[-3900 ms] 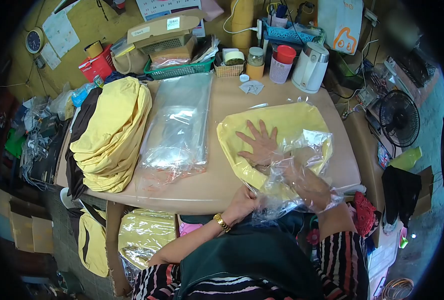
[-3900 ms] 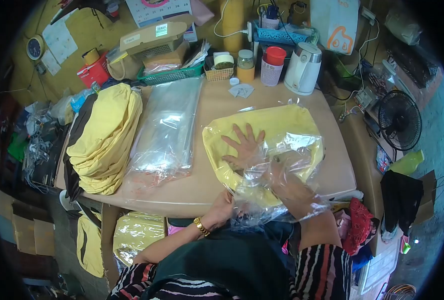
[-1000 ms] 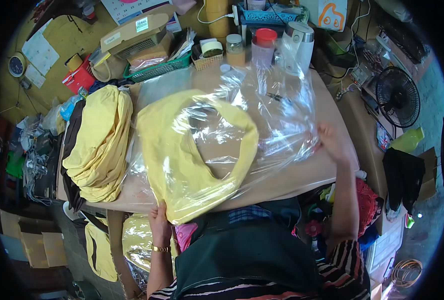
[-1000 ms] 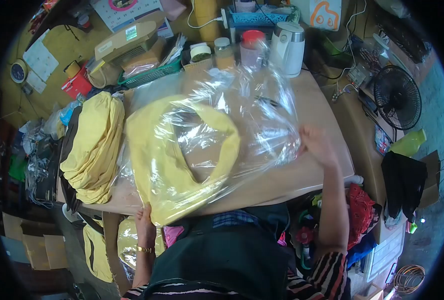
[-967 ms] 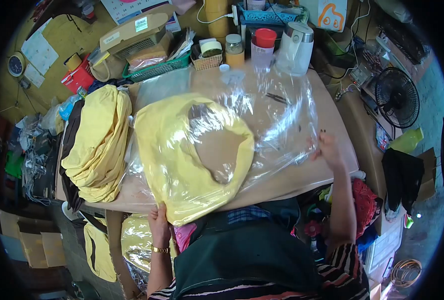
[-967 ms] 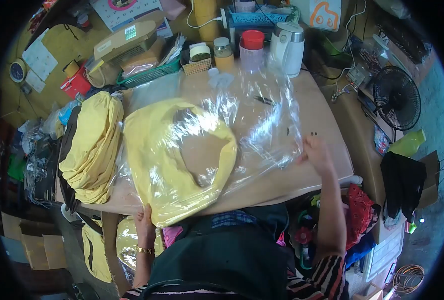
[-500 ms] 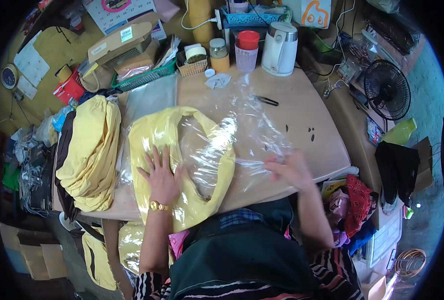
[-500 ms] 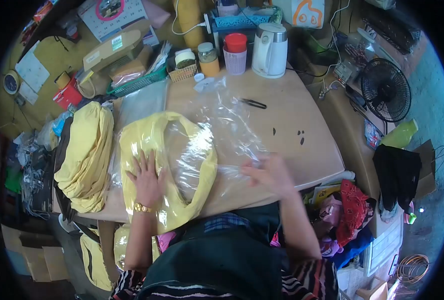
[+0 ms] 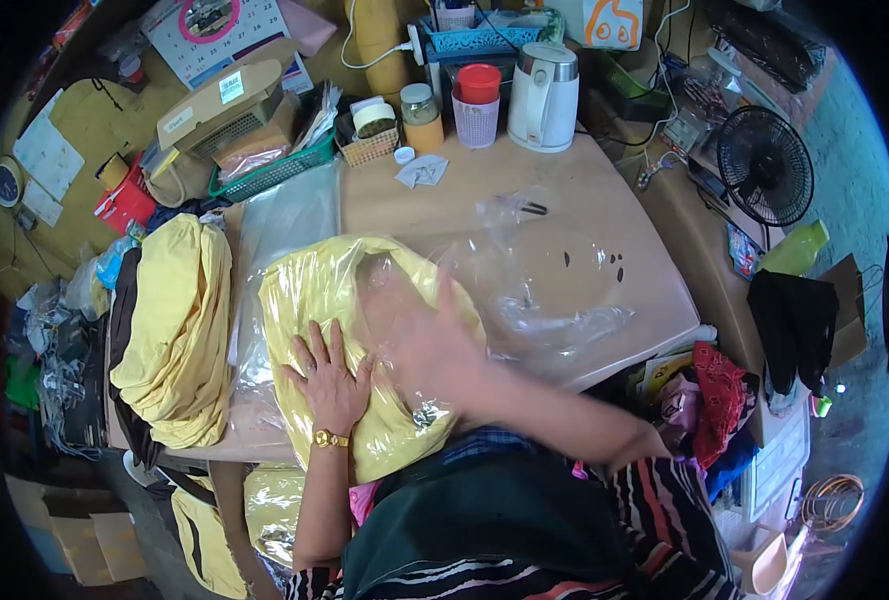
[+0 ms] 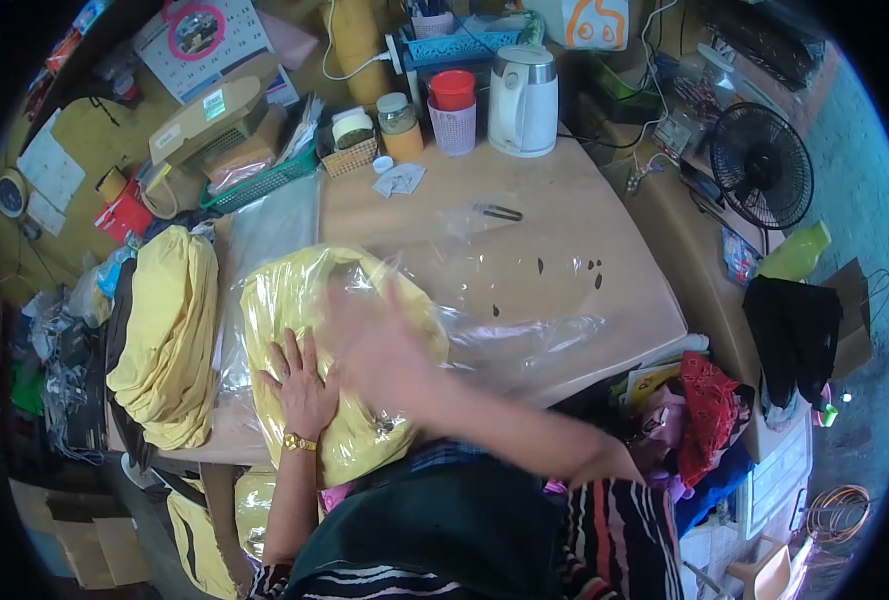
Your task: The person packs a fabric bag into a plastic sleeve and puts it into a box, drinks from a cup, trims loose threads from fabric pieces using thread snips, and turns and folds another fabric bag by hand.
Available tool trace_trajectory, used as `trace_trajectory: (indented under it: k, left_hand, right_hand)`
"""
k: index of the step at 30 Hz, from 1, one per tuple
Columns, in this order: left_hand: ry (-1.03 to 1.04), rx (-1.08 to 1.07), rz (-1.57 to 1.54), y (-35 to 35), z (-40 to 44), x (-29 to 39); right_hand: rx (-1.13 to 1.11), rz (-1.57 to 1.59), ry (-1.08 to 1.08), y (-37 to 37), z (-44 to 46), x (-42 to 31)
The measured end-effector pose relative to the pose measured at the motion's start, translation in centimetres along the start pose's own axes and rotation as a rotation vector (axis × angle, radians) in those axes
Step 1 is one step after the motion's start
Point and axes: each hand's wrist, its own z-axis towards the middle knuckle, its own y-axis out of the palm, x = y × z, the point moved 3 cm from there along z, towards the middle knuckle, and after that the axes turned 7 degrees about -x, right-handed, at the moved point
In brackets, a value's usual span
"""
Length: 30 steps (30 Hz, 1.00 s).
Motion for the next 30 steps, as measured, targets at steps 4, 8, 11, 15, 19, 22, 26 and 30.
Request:
trace_trajectory:
  k: [4, 8, 11, 15, 19, 22, 26, 30]
  left_hand:
    - [0.014, 0.010, -0.037, 0.1, -0.3, -0.3]
    - [0.014, 0.016, -0.043, -0.4, -0.4, -0.2]
    - [0.019, 0.030, -0.050, -0.3, -0.1, -0.1]
    - [0.028, 0.061, -0.053, 0.0, -0.3, -0.3]
    - [0.033, 0.049, -0.083, 0.1, -0.6, -0.3]
    - [0.040, -0.153, -0.124, -3.1, -1.8, -0.2]
    - [0.073, 0.007, -0.170, -6.0, 4.2, -4.8]
    - [-0.160, 0.315, 0.001, -5.0, 13.8, -10.2]
  right_hand:
    - [-0.183, -0.376, 0.680, -3.5, 1.9, 14.4]
    - [-0.128, -0.117, 1.347, -0.3, -1.9, 23.1]
    - [-0.168, 0.166, 1.197, 3.5, 0.5, 22.3]
    - [0.132, 0.211, 1.082, 3.1, 1.4, 19.5]
    - [0.119, -0.144, 0.956, 2.2, -3.7, 18.4]
    - [0.006, -0.130, 0.980, 1.0, -8.9, 22.2]
    - [0.099, -0.195, 1.055, -2.6, -9.4, 19.2]
    - [0.027, -0.238, 0.883, -1.0, -8.9, 19.3]
